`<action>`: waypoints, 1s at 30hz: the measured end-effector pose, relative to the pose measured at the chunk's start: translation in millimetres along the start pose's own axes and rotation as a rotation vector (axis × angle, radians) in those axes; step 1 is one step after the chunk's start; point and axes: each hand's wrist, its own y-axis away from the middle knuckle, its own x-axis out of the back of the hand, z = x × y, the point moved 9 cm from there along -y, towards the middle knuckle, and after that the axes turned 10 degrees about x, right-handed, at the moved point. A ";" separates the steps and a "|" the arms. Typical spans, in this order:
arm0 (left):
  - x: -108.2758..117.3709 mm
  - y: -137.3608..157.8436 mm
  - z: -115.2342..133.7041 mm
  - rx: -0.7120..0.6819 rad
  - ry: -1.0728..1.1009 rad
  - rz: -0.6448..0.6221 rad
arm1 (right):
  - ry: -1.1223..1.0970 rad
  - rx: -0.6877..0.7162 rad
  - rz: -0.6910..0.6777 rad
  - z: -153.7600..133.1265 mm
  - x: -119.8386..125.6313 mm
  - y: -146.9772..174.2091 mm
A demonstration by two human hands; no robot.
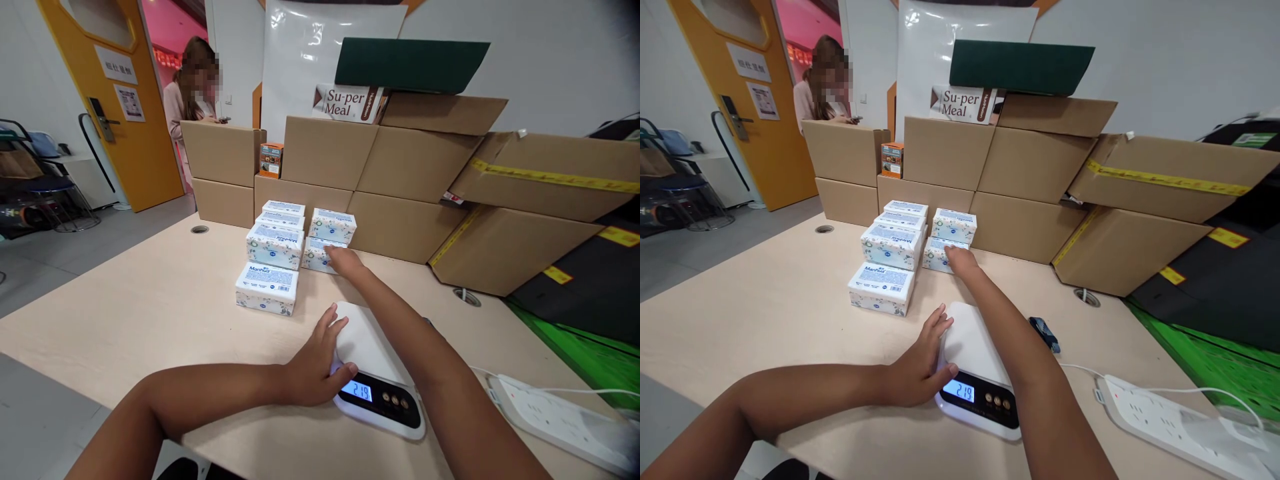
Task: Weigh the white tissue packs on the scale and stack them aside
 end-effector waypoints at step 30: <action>95.4 19.2 62.0 0.229 0.504 -0.019 | -0.878 0.055 0.526 -18.4 53.3 249.3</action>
